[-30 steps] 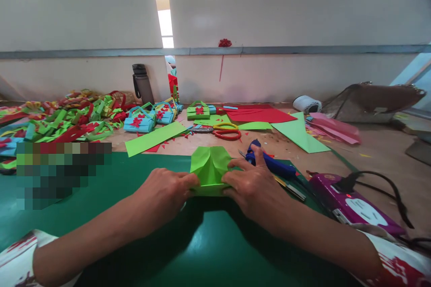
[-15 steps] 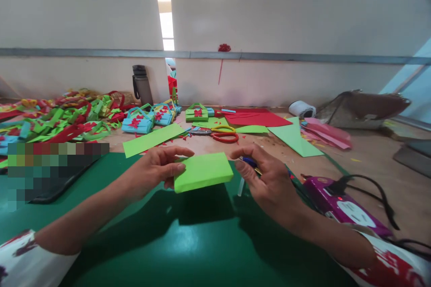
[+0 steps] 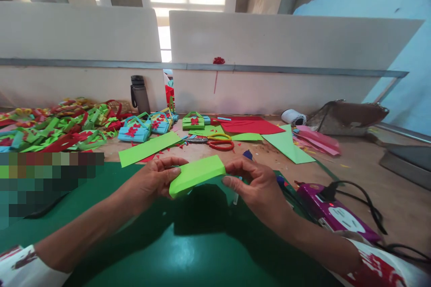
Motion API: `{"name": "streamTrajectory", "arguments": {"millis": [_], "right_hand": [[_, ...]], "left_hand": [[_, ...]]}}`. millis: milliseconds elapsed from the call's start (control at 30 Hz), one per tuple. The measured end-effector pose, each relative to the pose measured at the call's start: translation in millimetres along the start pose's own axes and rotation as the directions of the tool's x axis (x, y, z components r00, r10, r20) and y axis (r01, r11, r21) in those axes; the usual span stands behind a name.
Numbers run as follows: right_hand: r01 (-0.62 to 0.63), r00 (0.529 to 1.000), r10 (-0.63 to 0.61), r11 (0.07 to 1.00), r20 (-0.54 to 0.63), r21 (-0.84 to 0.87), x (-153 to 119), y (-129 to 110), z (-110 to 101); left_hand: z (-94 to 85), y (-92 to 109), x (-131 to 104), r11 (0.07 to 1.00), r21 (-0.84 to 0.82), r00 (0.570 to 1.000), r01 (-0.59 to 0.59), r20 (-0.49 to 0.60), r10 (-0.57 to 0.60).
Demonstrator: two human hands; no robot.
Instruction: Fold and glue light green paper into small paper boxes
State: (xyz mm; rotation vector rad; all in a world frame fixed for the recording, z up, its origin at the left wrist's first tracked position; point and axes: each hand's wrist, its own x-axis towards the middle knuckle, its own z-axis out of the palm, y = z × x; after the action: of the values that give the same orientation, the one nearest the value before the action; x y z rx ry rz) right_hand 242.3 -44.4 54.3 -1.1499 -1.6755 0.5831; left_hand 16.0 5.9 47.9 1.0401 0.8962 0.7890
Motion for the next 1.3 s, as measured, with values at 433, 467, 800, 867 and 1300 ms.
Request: {"name": "streamTrajectory", "arguments": {"millis": [433,467,800,867,1300], "right_hand": [[-0.176,0.984,0.176,0.979,0.009,0.103,3.5,-6.1,-0.7],[-0.193,0.981,0.192,0.977,0.011,0.091,3.8,-6.0,-0.7],[-0.306,0.948,0.296,0.948,0.112,0.084,8.3,-3.2,-1.5],[-0.303,0.948,0.296,0.952,0.120,0.046,9.6,-1.9,-2.2],[-0.297,0.946,0.291,0.955,0.144,0.021,14.0,3.7,-2.6]], "left_hand": [[7.1,-0.8,-5.3,0.932,0.277,0.952,-0.232,-0.131,0.275],[7.7,-0.3,-5.9,0.927,0.289,0.949,-0.239,-0.132,0.286],[14.9,9.5,-16.4,0.786,0.500,0.884,-0.364,-0.080,0.461],[16.0,10.5,-18.1,0.748,0.543,0.872,-0.383,-0.054,0.486],[8.5,1.9,-18.7,0.464,0.717,0.762,-0.520,0.144,0.631]]}}
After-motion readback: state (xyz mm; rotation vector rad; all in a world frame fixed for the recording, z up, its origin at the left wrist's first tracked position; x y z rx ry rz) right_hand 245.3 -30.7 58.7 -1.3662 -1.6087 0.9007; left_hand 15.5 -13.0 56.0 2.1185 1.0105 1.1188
